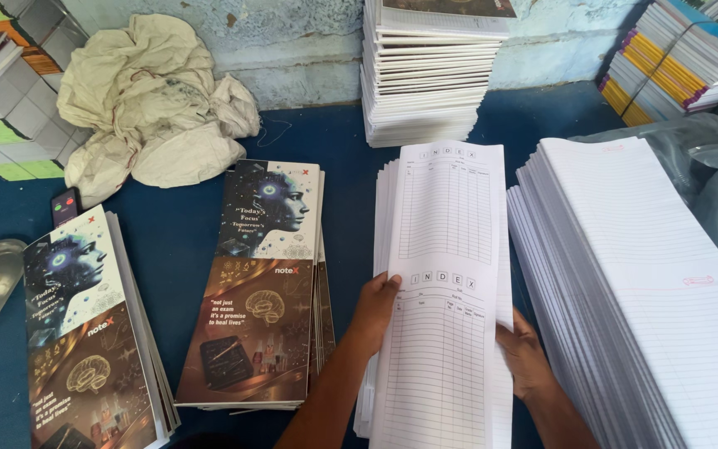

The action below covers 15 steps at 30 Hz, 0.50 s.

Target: The person assembles notebooks by inserting stacks of lined paper into printed covers. They repeatedly pick up paper stacks, align them with the covers, and place them inside, then stack the completed notebooks.

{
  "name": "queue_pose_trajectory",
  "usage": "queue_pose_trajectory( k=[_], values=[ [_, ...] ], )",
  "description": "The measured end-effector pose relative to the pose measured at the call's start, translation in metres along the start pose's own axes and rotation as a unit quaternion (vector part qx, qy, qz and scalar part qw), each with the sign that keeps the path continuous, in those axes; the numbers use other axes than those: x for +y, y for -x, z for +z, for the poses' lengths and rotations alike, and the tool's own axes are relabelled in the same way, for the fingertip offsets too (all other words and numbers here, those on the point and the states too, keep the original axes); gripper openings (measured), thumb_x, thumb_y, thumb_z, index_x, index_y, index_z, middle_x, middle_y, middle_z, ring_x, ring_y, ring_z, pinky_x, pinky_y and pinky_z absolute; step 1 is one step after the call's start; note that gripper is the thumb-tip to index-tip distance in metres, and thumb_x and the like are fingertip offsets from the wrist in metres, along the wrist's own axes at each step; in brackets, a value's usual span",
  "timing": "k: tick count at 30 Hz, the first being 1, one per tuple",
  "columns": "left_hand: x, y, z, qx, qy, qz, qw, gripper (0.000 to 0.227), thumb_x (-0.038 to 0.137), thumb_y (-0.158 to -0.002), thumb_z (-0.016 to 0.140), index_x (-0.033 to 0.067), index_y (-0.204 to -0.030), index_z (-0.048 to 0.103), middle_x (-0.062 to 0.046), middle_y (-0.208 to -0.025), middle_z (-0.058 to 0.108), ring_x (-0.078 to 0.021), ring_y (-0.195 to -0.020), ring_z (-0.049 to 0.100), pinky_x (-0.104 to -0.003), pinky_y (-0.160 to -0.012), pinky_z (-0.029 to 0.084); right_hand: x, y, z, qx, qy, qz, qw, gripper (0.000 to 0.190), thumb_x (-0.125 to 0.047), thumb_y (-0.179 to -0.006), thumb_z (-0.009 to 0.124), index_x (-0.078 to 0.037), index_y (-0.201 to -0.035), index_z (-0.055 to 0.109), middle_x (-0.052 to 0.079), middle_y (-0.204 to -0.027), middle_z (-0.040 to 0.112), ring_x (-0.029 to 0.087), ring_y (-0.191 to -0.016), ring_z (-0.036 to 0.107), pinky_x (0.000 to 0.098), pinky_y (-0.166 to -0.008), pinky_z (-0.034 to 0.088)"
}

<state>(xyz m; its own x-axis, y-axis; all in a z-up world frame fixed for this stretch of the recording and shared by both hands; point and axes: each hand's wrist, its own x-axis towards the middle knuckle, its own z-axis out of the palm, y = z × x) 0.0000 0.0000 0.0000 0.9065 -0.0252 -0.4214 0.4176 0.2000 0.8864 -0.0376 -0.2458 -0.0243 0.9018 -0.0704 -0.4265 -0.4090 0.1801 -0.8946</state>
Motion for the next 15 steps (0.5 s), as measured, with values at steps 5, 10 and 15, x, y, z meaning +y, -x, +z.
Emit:
queue_pose_trajectory(
  k=[5,10,15],
  values=[
    [0.0004,0.0032,0.0009,0.006,-0.019,-0.007,1.000,0.040,0.030,-0.103,0.047,0.0011,-0.125,0.065,-0.013,-0.106,0.074,-0.0193,-0.096,0.070,-0.032,-0.088,0.056,-0.0021,0.0007,0.0003,0.009,0.005,0.007,1.000,0.047,-0.013,-0.091,0.062,-0.009,-0.138,0.059,0.017,-0.120,0.074,0.025,-0.113,0.070,0.0434,-0.096,0.057],
    [0.0010,0.0016,-0.0014,-0.004,-0.002,-0.009,1.000,0.041,0.028,-0.102,0.050,-0.0037,-0.124,0.066,-0.018,-0.105,0.074,-0.0219,-0.091,0.071,-0.034,-0.084,0.058,-0.0012,0.0010,0.0024,0.028,0.014,0.033,0.999,0.046,-0.013,-0.092,0.062,-0.007,-0.137,0.063,0.018,-0.117,0.075,0.027,-0.110,0.072,0.0448,-0.092,0.060],
    [0.0059,-0.0054,-0.0036,-0.030,0.062,-0.030,0.997,0.040,0.022,-0.100,0.056,-0.0076,-0.128,0.061,-0.021,-0.110,0.073,-0.0251,-0.093,0.072,-0.036,-0.083,0.060,0.0050,-0.0041,-0.0010,-0.006,-0.035,0.034,0.999,0.050,-0.012,-0.091,0.061,-0.011,-0.141,0.058,0.016,-0.117,0.074,0.026,-0.105,0.071,0.0439,-0.088,0.060]
  ],
)
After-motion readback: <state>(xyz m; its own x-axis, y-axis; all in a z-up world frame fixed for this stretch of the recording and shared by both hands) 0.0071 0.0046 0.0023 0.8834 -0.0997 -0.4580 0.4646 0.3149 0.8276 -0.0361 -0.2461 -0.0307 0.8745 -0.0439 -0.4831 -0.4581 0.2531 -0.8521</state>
